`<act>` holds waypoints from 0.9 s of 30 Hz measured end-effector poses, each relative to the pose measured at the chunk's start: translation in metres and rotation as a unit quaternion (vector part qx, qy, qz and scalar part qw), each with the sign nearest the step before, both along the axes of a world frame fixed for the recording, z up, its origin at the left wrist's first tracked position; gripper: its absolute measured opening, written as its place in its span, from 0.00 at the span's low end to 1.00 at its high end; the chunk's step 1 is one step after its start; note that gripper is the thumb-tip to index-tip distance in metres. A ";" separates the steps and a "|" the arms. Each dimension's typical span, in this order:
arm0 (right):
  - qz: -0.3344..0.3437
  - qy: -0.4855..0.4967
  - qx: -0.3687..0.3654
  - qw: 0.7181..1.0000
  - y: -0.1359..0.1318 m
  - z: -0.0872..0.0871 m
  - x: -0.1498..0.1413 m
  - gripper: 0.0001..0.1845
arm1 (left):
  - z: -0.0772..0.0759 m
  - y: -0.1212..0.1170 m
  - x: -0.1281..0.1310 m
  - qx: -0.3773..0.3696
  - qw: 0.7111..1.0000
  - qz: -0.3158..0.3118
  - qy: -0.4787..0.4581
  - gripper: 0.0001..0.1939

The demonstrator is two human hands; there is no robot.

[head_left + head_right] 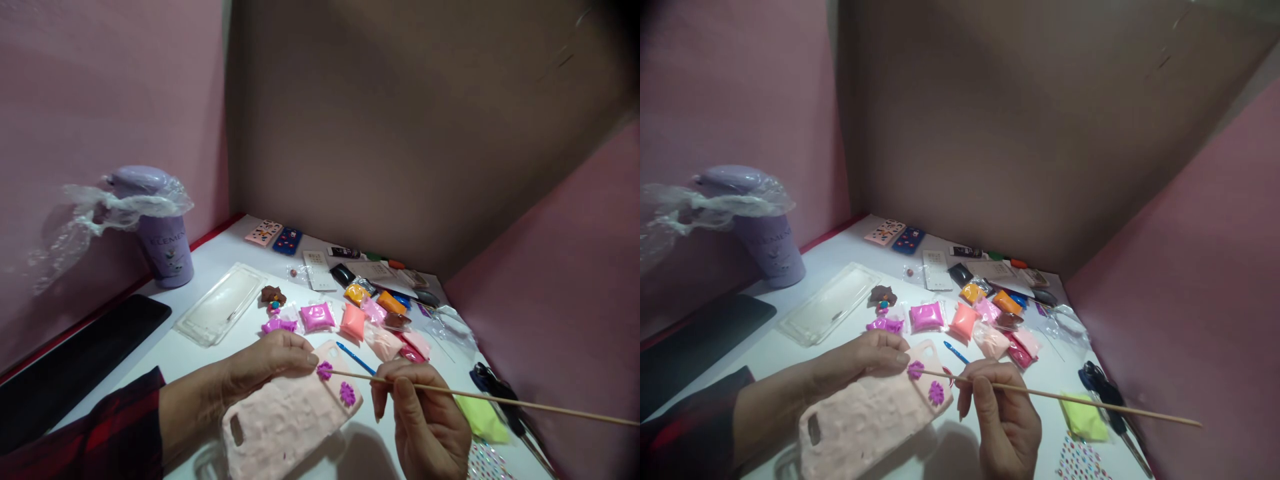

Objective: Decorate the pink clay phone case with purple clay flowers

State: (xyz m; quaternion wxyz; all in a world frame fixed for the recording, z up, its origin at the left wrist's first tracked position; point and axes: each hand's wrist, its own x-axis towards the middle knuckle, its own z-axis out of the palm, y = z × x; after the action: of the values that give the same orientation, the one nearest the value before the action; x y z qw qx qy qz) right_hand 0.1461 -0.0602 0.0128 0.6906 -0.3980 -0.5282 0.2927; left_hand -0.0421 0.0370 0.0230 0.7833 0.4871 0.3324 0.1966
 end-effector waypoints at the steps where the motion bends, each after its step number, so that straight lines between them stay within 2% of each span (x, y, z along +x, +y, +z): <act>1: 0.001 0.000 0.001 1.000 0.000 0.000 0.000 0.07 | 0.000 0.000 0.000 -0.001 1.000 0.000 -0.003 0.11; 8: -0.009 -0.007 0.020 1.000 0.001 0.000 0.000 0.06 | 0.000 -0.001 -0.002 -0.010 1.000 0.003 -0.001 0.12; 27: -0.010 -0.015 0.016 1.000 0.002 -0.003 0.001 0.07 | 0.001 0.000 -0.001 0.004 1.000 -0.005 0.001 0.10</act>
State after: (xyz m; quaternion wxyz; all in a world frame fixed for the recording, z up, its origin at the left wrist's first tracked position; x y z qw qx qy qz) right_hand 0.1467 -0.0581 0.0101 0.6915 -0.3962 -0.5396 0.2712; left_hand -0.0431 0.0368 0.0243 0.7819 0.4921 0.3303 0.1933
